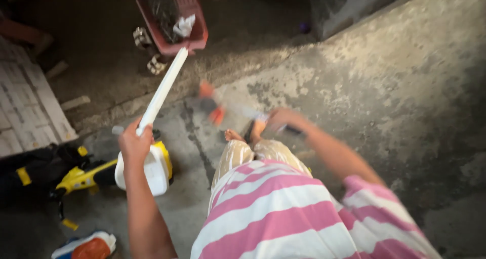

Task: Sweeping dirt and debris into a dustpan in an outdoor/garage area.

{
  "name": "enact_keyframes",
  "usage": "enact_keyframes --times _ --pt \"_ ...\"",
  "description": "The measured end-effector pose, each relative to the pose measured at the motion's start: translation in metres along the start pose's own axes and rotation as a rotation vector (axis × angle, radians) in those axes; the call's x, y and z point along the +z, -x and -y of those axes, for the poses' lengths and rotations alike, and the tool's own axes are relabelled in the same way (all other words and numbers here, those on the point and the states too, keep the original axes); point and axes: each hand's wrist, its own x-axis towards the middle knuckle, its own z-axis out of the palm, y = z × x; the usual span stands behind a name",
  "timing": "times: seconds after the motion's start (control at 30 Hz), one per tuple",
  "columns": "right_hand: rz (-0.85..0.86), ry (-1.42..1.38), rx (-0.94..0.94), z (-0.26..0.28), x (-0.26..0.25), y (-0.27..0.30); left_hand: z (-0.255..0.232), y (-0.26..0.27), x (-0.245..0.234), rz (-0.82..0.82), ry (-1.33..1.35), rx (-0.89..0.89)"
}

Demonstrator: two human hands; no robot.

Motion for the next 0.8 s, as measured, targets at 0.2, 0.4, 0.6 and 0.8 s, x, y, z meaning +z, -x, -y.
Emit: enact_keyframes --times 0.2,0.4,0.6,0.8 --pt "-0.537 0.573 0.205 0.117 -0.101 0.099 0.012 0.005 -0.005 -0.028 0.031 0.039" --pt "-0.581 0.592 0.085 0.185 -0.046 0.193 0.029 0.001 -0.006 -0.025 -0.021 0.043" --pt "-0.254 0.13 0.359 0.18 -0.036 0.225 0.014 0.009 0.0 -0.01 0.013 0.001" --pt "-0.439 0.553 0.353 0.078 -0.066 0.147 0.018 0.008 -0.004 -0.001 0.072 0.02"
